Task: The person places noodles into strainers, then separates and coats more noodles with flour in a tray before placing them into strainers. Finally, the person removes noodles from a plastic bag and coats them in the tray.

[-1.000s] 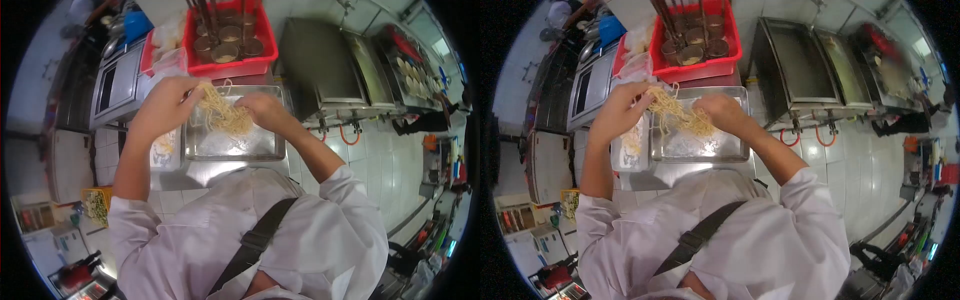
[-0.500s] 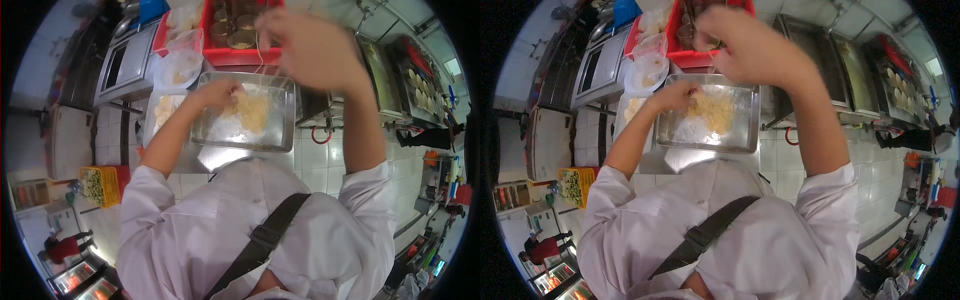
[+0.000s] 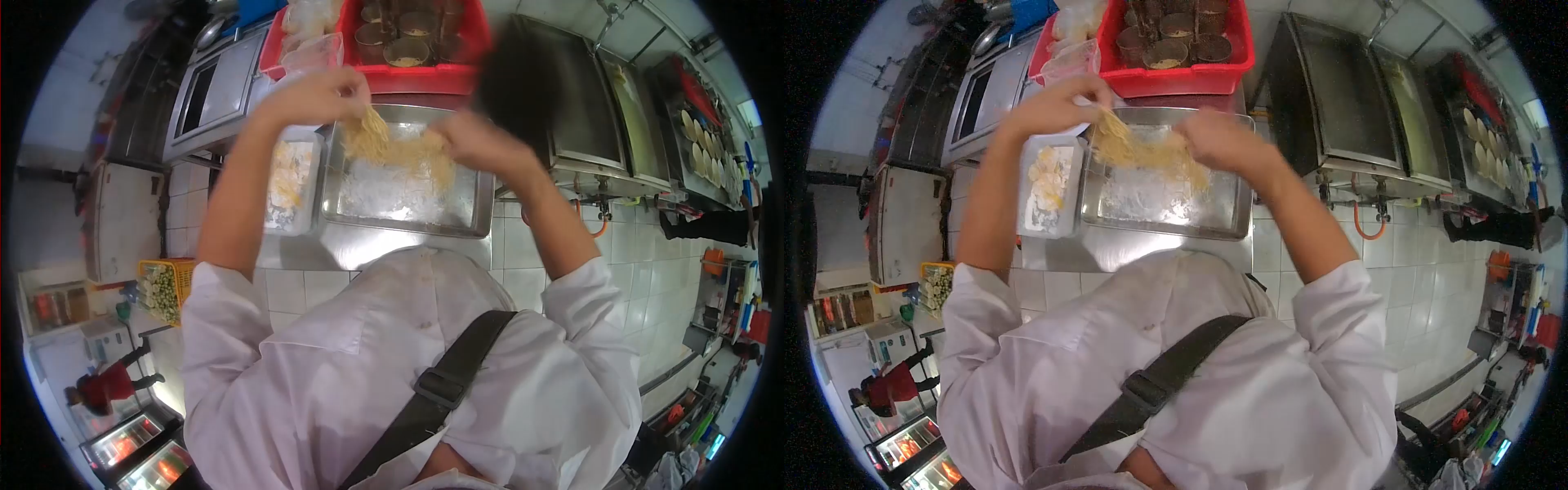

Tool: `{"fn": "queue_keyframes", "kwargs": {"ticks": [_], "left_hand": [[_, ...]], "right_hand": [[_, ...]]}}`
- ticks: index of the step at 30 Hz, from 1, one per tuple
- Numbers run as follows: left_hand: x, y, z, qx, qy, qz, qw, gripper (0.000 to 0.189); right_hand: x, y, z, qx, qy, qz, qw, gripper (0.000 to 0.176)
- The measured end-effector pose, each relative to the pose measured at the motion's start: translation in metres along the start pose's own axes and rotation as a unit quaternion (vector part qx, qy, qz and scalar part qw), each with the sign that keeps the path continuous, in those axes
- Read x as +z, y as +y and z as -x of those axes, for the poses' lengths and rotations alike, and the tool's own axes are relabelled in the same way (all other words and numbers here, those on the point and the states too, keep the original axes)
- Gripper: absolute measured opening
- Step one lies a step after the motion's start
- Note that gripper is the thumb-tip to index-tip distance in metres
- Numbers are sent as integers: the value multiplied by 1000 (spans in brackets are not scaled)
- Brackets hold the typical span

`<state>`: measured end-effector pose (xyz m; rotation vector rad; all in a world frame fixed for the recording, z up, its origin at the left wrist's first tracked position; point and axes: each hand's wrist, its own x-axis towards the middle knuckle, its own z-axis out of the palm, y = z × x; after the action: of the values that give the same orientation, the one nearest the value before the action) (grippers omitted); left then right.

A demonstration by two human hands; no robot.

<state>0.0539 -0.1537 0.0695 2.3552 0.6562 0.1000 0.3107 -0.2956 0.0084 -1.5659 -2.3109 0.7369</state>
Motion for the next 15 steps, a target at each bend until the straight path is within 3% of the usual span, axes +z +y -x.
{"fn": "queue_keyframes", "kwargs": {"ticks": [2, 4, 5, 6, 7, 8, 10, 13, 15], "left_hand": [[54, -39, -12, -40, -36, 2, 999, 15], [93, -56, -14, -38, -43, -14, 998, 13], [101, -64, -16, -59, -65, 104, 991, 12], [102, -68, -19, -77, -88, 220, 968, 11], [85, -53, -18, 2, -35, 189, 981, 11], [56, -24, -15, 80, 19, 158, 984, 11], [-8, 48, 4, 30, 56, 221, 973, 13], [-43, 85, 22, 94, 69, 260, 959, 16], [-25, 70, 8, 92, 46, -41, 994, 22]], "right_hand": [[-38, -29, 6, -31, 64, 37, 997, 32], [-90, -91, 26, 23, 93, 123, 988, 37], [-99, -97, 27, 22, 98, 125, 987, 37], [-107, -99, 29, -51, 158, 77, 983, 37], [-109, -100, 29, -122, 214, 27, 969, 37], [-106, -98, 26, -116, 206, -67, 969, 39], [-71, -67, 10, -100, 180, -57, 977, 40], [-46, -48, -4, -85, 166, -45, 981, 37], [-57, -61, -4, -90, 171, -41, 980, 34]]}}
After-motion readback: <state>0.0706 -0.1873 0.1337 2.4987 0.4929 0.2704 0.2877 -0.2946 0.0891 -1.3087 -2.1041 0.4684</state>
